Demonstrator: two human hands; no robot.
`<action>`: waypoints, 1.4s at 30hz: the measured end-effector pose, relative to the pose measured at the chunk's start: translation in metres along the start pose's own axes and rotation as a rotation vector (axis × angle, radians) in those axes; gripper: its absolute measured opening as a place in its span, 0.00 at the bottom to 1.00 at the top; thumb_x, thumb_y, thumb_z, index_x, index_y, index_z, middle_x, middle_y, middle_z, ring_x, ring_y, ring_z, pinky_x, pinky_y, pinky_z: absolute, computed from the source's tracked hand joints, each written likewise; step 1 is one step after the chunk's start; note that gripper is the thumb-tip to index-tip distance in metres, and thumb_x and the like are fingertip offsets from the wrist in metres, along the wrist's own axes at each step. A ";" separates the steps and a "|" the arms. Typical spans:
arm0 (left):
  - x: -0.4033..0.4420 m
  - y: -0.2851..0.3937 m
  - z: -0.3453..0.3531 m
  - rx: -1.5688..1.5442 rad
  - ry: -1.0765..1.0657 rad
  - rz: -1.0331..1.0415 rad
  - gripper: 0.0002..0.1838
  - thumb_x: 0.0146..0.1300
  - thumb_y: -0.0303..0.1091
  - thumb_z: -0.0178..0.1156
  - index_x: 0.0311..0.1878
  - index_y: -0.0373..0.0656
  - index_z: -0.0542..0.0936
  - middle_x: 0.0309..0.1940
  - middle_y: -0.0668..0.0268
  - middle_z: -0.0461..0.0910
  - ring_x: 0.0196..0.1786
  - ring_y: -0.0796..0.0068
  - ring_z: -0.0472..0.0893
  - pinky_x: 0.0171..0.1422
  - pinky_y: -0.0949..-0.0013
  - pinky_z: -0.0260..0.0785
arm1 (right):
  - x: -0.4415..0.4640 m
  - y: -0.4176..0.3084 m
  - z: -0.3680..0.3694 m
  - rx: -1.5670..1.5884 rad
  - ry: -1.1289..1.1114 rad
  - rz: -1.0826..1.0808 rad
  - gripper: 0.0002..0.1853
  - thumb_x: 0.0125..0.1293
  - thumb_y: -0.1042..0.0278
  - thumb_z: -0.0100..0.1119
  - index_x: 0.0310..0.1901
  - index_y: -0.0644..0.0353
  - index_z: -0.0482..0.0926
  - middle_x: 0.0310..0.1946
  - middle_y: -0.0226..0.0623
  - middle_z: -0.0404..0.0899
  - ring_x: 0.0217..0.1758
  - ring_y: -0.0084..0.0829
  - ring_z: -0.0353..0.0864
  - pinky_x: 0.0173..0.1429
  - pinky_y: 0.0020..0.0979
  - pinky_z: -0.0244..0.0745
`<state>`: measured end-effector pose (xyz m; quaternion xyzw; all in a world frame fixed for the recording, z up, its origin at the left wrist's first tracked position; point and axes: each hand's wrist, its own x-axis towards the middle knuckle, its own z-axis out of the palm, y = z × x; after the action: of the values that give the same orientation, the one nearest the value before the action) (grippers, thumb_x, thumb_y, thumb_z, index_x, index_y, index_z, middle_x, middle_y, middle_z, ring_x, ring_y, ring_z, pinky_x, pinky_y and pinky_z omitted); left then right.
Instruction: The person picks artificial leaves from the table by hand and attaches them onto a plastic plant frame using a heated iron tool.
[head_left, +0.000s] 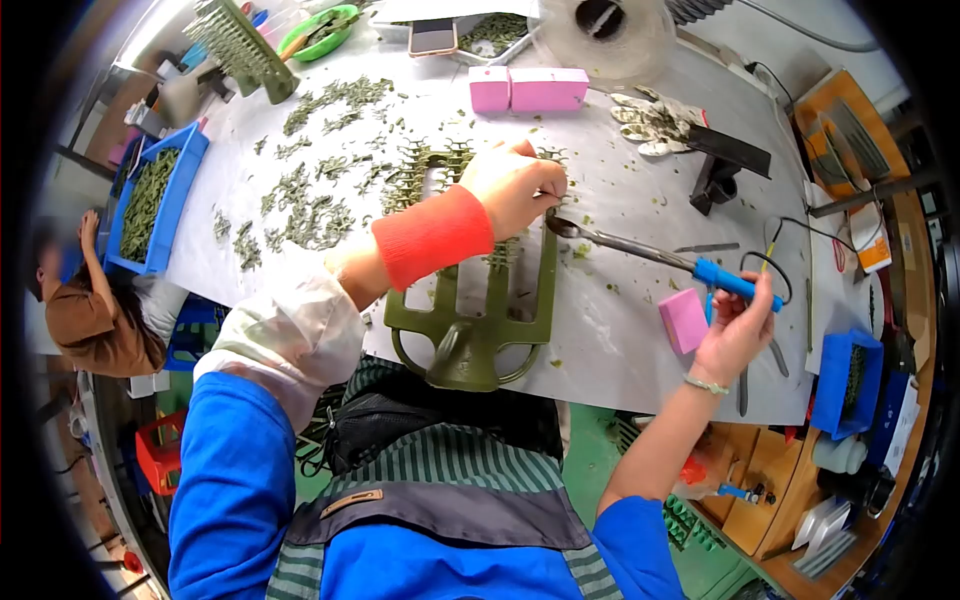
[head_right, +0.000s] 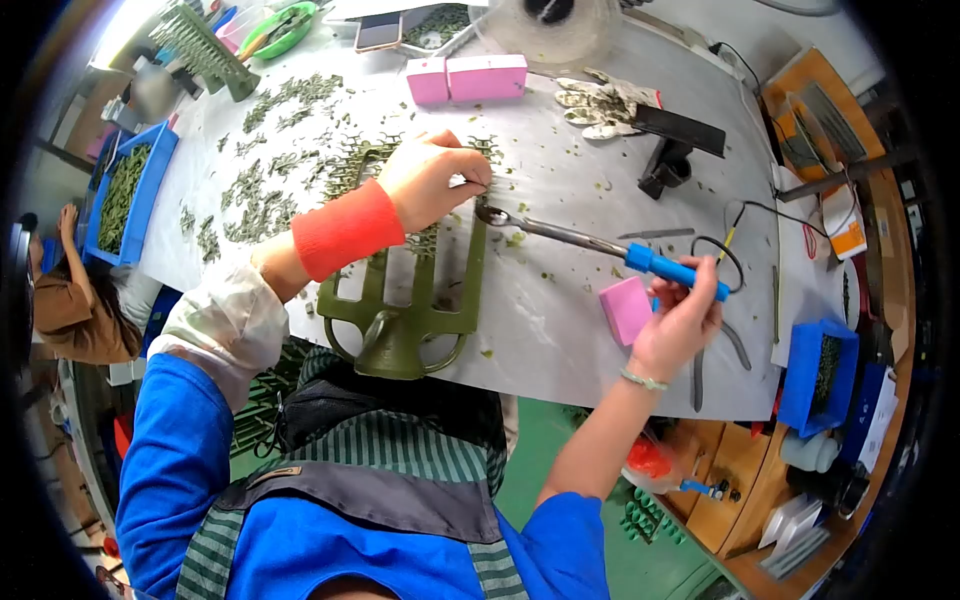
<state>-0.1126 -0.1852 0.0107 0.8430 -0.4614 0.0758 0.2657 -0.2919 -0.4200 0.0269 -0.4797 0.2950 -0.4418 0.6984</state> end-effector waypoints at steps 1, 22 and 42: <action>0.000 0.001 -0.001 0.004 0.004 0.003 0.06 0.50 0.30 0.67 0.32 0.52 0.83 0.29 0.75 0.82 0.40 0.69 0.78 0.50 0.64 0.69 | 0.001 -0.004 -0.002 0.004 0.008 -0.003 0.12 0.62 0.62 0.63 0.28 0.62 0.77 0.20 0.32 0.76 0.18 0.20 0.74 0.24 0.20 0.71; -0.251 -0.222 -0.156 0.381 0.164 -0.732 0.10 0.55 0.32 0.65 0.39 0.41 0.84 0.39 0.58 0.83 0.41 0.62 0.83 0.47 0.64 0.75 | -0.014 -0.018 -0.009 -0.066 -0.072 -0.039 0.17 0.68 0.55 0.56 0.30 0.61 0.75 0.21 0.26 0.70 0.21 0.15 0.66 0.27 0.17 0.62; -0.045 0.005 -0.077 -0.274 0.002 -0.082 0.09 0.62 0.29 0.60 0.45 0.40 0.82 0.37 0.61 0.81 0.40 0.66 0.81 0.47 0.70 0.74 | -0.013 -0.022 -0.006 -0.073 -0.015 -0.038 0.16 0.64 0.55 0.60 0.28 0.61 0.77 0.18 0.29 0.74 0.18 0.17 0.72 0.24 0.18 0.68</action>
<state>-0.1335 -0.1141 0.0612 0.8170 -0.4323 0.0020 0.3817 -0.3103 -0.4137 0.0445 -0.5138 0.2965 -0.4400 0.6742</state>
